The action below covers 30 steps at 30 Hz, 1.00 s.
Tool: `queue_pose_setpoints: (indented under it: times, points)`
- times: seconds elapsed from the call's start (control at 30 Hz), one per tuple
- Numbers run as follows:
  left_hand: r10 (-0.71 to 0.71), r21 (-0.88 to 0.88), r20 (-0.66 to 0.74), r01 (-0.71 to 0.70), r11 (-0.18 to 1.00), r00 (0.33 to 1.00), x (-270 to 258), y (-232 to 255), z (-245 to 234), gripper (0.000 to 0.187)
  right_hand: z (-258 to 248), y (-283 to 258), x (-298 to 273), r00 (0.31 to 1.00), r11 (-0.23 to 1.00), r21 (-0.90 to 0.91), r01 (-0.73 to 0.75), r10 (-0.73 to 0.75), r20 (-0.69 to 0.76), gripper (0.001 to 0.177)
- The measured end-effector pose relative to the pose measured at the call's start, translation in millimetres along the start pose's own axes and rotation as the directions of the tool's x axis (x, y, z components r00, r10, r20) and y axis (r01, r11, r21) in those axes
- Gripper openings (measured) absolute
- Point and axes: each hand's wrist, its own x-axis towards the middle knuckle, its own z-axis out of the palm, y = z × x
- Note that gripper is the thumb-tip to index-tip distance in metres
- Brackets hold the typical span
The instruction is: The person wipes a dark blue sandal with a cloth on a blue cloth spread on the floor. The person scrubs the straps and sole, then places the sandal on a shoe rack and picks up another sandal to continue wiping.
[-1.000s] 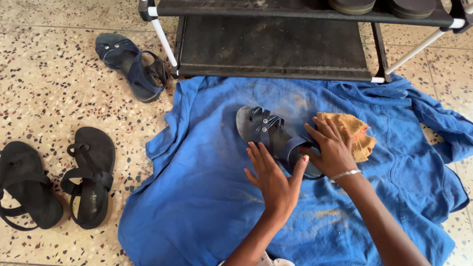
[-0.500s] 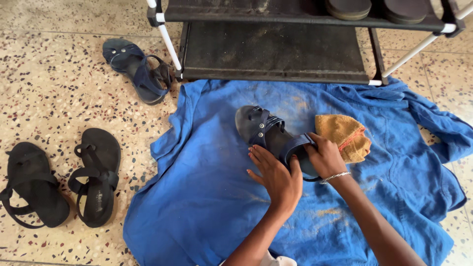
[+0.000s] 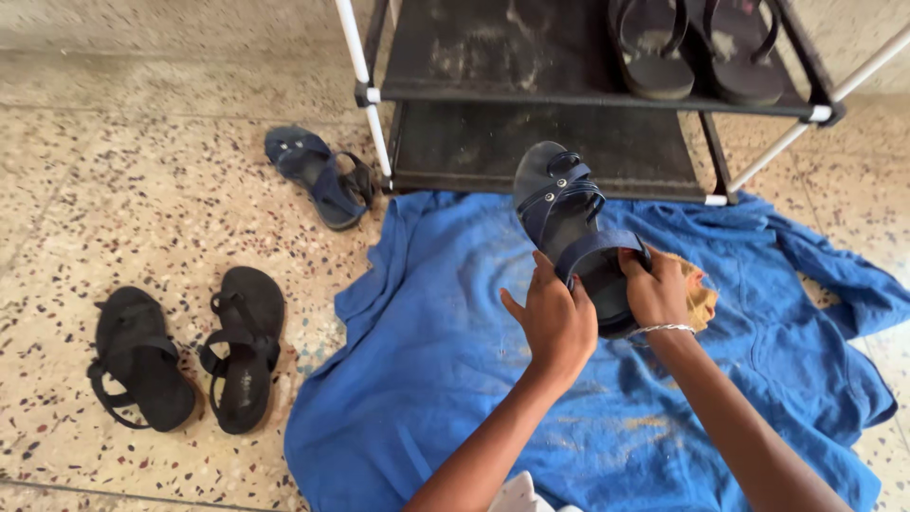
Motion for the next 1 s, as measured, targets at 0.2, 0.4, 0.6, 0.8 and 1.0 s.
queue_pose_setpoints:
  times: [0.2,0.4,0.6,0.8,1.0]
  points:
    - [0.124,0.043,-0.052,-0.122,0.992,0.991,14.5,32.7,-43.9,0.055,-9.0,-66.9,1.9,0.997,1.0,-0.007,0.022,-0.022,-0.076,0.032]
    - [0.179,0.171,-0.016,-0.173,0.97,0.984,48.5,53.9,-77.3,0.053,-13.5,-130.0,14.6,0.996,0.999,0.009,-0.044,0.044,-0.079,0.035]
    - [0.24,0.336,-0.014,-0.222,0.915,0.971,110.2,59.9,-90.0,0.048,-3.4,-170.1,52.4,0.996,1.0,0.01,-0.025,0.025,-0.087,0.037]
    - [0.327,0.42,-0.036,-0.282,0.863,0.944,183.5,57.2,-104.2,0.044,15.5,-195.5,97.5,1.0,0.974,-0.225,0.015,-0.02,-0.021,0.049]
    - [0.227,0.501,0.054,-0.223,0.836,0.972,235.0,63.7,-120.3,0.045,48.0,-208.4,135.3,0.999,0.928,-0.372,0.031,-0.045,-0.03,0.056]
